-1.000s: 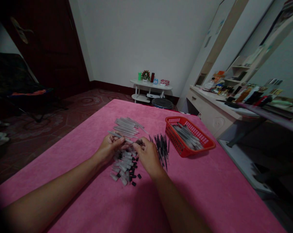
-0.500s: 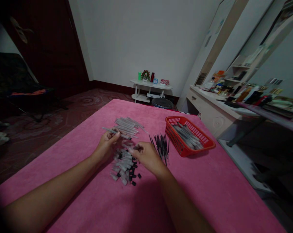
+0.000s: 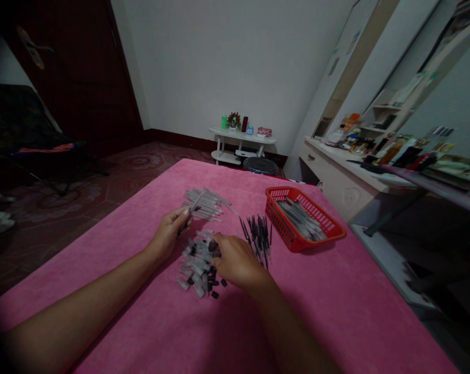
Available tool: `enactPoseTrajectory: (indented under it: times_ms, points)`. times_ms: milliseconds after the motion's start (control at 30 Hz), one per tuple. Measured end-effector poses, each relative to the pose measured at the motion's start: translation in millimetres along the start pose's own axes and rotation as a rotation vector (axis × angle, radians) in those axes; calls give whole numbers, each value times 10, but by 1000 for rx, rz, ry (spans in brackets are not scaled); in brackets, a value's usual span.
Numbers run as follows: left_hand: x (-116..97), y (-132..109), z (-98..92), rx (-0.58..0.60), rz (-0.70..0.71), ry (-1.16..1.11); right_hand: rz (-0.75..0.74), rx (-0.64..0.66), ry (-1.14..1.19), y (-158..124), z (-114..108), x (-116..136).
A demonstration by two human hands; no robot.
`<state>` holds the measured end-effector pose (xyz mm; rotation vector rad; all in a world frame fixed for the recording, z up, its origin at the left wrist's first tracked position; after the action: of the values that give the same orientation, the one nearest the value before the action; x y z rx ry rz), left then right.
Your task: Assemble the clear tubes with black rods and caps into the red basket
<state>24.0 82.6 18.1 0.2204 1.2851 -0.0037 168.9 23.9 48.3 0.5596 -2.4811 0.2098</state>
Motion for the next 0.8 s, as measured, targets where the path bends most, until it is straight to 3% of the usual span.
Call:
enactPoseTrajectory:
  times_ms: [133,300,500,667,800]
  points:
    - [24,7,21,16,-23,46,-10,-49,316,33,-141,-201]
    - [43,-7,84,64,-25,105,194,-153,683,62,-265,-656]
    - [64,-49,266,209,-43,156,227,-269,946,37,-331,-751]
    - [65,-54,279,215,-25,221,221,-393,1005,0,-419,-798]
    - [78,-54,279,215,-34,210,178,-379,783,18,-459,-788]
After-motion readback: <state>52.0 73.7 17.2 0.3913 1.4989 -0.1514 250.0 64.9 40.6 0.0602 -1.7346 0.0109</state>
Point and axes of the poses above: each hand's wrist, its own y-axis towards the middle knuckle, its own z-axis out of the palm, x = y × z, the point moved 10 cm from there along y, towards the middle knuckle, and after that the axes turned 6 degrees about x, right-handed, at the moved point
